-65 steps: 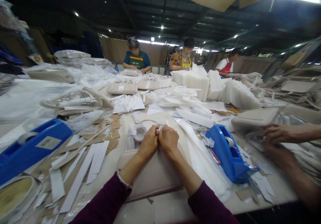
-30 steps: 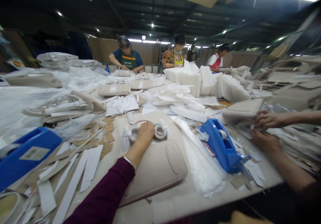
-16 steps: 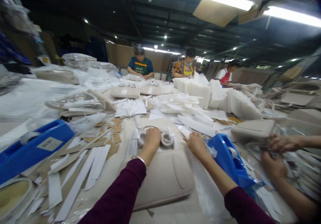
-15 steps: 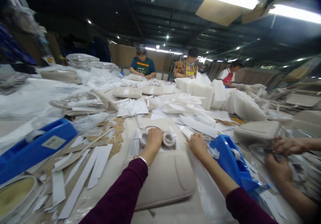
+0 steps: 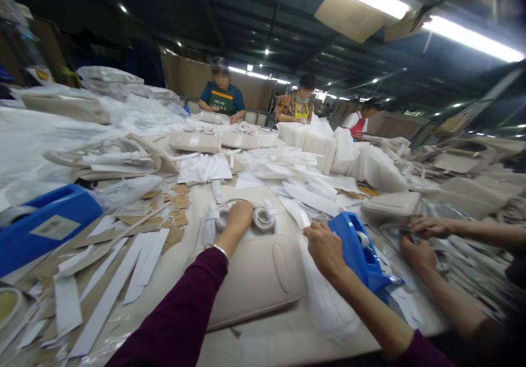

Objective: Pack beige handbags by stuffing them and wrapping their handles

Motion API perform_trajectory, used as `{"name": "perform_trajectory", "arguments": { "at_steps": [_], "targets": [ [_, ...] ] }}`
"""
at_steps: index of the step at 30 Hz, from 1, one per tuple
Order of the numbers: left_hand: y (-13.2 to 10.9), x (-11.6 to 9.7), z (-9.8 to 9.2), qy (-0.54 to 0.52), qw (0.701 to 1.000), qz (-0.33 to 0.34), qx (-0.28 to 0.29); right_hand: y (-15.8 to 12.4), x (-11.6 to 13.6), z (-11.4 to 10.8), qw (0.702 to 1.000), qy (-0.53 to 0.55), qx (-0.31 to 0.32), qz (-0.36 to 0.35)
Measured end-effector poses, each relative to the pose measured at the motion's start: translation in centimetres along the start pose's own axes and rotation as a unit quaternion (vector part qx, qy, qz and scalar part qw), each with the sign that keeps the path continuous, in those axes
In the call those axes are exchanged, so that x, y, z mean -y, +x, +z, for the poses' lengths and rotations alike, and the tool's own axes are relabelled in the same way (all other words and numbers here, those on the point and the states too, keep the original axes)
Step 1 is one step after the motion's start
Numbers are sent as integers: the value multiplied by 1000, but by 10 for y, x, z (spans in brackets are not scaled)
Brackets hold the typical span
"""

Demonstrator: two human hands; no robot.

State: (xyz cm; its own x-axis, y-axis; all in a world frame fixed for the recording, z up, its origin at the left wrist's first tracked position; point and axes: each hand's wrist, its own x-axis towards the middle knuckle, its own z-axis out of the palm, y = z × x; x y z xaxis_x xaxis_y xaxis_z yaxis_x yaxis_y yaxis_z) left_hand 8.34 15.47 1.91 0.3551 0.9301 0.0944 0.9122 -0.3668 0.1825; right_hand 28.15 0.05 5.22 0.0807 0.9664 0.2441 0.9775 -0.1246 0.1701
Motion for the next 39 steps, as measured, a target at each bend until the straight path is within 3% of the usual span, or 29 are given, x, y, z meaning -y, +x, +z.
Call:
{"name": "perform_trajectory", "arguments": {
  "at_steps": [5, 8, 10, 12, 14, 15, 18, 22, 25, 29, 33, 36, 39],
  "targets": [
    [12, 5, 3, -8, 999, -35, 22, -108, -3, -20, 997, 55, 45, -41],
    [15, 6, 3, 1, 999, -39, 25, -142, -11, -27, 973, 176, 132, -76],
    [14, 6, 3, 11, 999, -27, 21, -132, -20, -29, 941, 289, 161, -71],
    [12, 5, 3, 23, 1000, -9, 10, -96, -29, -25, 925, 359, 124, -1],
    [9, 4, 3, 35, 999, 2, -1, -43, -33, -15, 929, 347, 69, 110],
    [8, 4, 3, 41, 999, 2, -4, -15, -32, -8, 926, 325, 78, 176],
    [5, 3, 1, 52, 999, -3, 0, 57, -22, 17, 913, 310, 86, 252],
    [4, 4, -2, 52, 999, -7, 11, 99, -10, 41, 885, 344, 88, 302],
    [7, 4, -2, 46, 999, -15, 25, 96, -11, 45, 855, 410, 78, 307],
    [12, 7, -1, 29, 998, -21, 47, 59, -17, 37, 795, 535, 62, 279],
    [17, 14, -3, -4, 997, -20, 68, 12, -24, 25, 702, 676, 38, 221],
    [19, 21, -6, -34, 996, -11, 79, -8, -27, 13, 630, 751, 75, 182],
    [19, 26, -7, -64, 995, 3, 74, -6, -27, 0, 606, 768, 122, 170]
  ]
}}
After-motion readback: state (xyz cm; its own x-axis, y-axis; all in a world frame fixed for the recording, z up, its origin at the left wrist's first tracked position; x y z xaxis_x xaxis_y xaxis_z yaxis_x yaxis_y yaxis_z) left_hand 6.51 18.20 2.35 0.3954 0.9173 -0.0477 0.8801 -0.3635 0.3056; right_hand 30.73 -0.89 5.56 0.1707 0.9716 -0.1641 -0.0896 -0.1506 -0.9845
